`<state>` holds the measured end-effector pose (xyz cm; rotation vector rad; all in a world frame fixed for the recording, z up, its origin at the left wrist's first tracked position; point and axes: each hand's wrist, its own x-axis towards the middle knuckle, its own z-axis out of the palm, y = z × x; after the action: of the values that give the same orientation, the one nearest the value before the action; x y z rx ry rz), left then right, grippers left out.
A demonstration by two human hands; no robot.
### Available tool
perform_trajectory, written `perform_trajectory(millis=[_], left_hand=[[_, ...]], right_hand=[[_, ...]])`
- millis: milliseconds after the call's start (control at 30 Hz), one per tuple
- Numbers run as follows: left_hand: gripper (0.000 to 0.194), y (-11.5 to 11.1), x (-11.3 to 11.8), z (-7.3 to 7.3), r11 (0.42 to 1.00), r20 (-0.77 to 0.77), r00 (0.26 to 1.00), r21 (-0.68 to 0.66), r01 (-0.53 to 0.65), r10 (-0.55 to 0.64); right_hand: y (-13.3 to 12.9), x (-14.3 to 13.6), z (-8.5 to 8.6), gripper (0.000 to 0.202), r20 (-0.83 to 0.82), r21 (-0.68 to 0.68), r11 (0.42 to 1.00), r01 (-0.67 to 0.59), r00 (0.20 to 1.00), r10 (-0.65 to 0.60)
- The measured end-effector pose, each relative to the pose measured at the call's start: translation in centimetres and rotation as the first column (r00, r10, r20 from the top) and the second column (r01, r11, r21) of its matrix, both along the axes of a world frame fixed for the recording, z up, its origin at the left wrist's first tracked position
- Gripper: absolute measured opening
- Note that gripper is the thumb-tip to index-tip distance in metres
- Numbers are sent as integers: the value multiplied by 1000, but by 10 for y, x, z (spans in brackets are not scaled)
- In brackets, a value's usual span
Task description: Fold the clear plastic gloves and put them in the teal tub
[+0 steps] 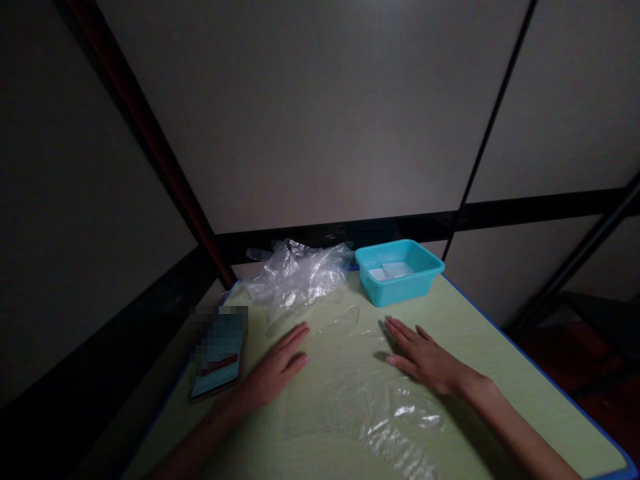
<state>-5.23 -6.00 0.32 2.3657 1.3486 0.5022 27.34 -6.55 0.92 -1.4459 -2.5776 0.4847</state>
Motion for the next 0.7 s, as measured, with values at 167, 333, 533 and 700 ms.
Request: perform_trajectory(millis=[167,333,533,700], left_hand=[[39,27,6,-5,991,315,940,-65,-120,134],[41,45,16,-17,987,414,897,-99,-127,157],[40,46,16,-24,982,522,832,-129,-137,185],[36,44,17,-25,981,585,789,-155,-115,185]], right_hand=[[21,-32,31,54,-67,50,997,-61,996,64],[45,-84,43,49,-79,84,949,-305,947,311],[72,-121,43,64,135,35,932,-362,925,354],[86,-129,47,54,209,-25,935,-355,912,352]])
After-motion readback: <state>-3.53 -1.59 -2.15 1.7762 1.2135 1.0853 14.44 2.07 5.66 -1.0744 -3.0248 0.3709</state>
